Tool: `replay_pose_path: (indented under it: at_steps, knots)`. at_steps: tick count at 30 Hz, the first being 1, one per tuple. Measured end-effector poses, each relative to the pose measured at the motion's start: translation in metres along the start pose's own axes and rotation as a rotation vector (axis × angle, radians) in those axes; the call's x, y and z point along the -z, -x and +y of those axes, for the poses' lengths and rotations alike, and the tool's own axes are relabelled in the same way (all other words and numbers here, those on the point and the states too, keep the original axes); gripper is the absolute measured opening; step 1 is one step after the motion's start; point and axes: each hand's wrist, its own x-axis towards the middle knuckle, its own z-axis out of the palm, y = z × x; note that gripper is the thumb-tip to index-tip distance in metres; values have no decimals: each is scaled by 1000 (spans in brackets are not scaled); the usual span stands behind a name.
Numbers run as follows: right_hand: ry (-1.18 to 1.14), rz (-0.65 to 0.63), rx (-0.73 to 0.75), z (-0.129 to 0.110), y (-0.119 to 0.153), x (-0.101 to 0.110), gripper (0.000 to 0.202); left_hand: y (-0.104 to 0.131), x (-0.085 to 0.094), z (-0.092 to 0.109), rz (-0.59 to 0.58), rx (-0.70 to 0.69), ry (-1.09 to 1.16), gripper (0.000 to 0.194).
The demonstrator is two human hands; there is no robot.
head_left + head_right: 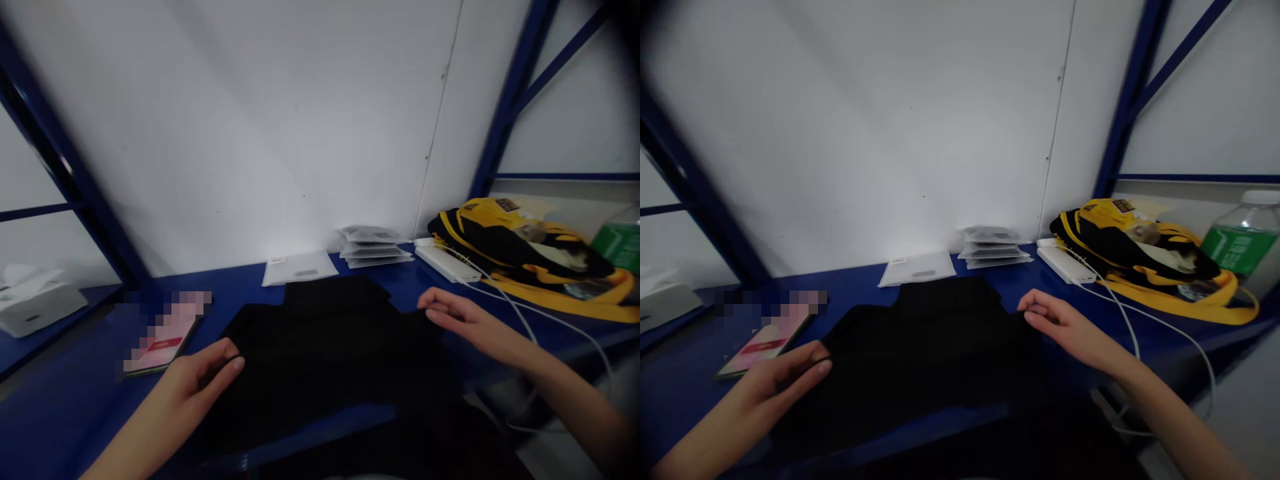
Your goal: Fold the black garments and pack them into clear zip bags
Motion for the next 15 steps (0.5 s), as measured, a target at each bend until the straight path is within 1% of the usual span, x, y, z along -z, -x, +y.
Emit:
replay_pose_path:
  at_steps: [2,3,5,8,11,13,15]
  knots:
    - [-43,38,-29,-3,-14,-5,29,-12,0,7,-41,-2,47,41]
    - [-55,33,-50,-3,-21,-7,29,-17,0,8,-40,0,49,41]
    - [-62,-5,-93,1,-33,-12,30,-29,-1,7,-19,3,3,41]
    - [-13,-77,-159,14,-46,-19,27,-46,-1,1,-25,-1,-141,37]
    - [155,-84,-183,21,-52,-21,19,-58,0,-2,-47,14,-277,34]
    - [326,-26,-159,17,-53,-21,15,-62,1,-1,-62,26,-342,33]
    - [479,69,-131,8,-52,-20,13,-64,1,3,-70,48,-389,33]
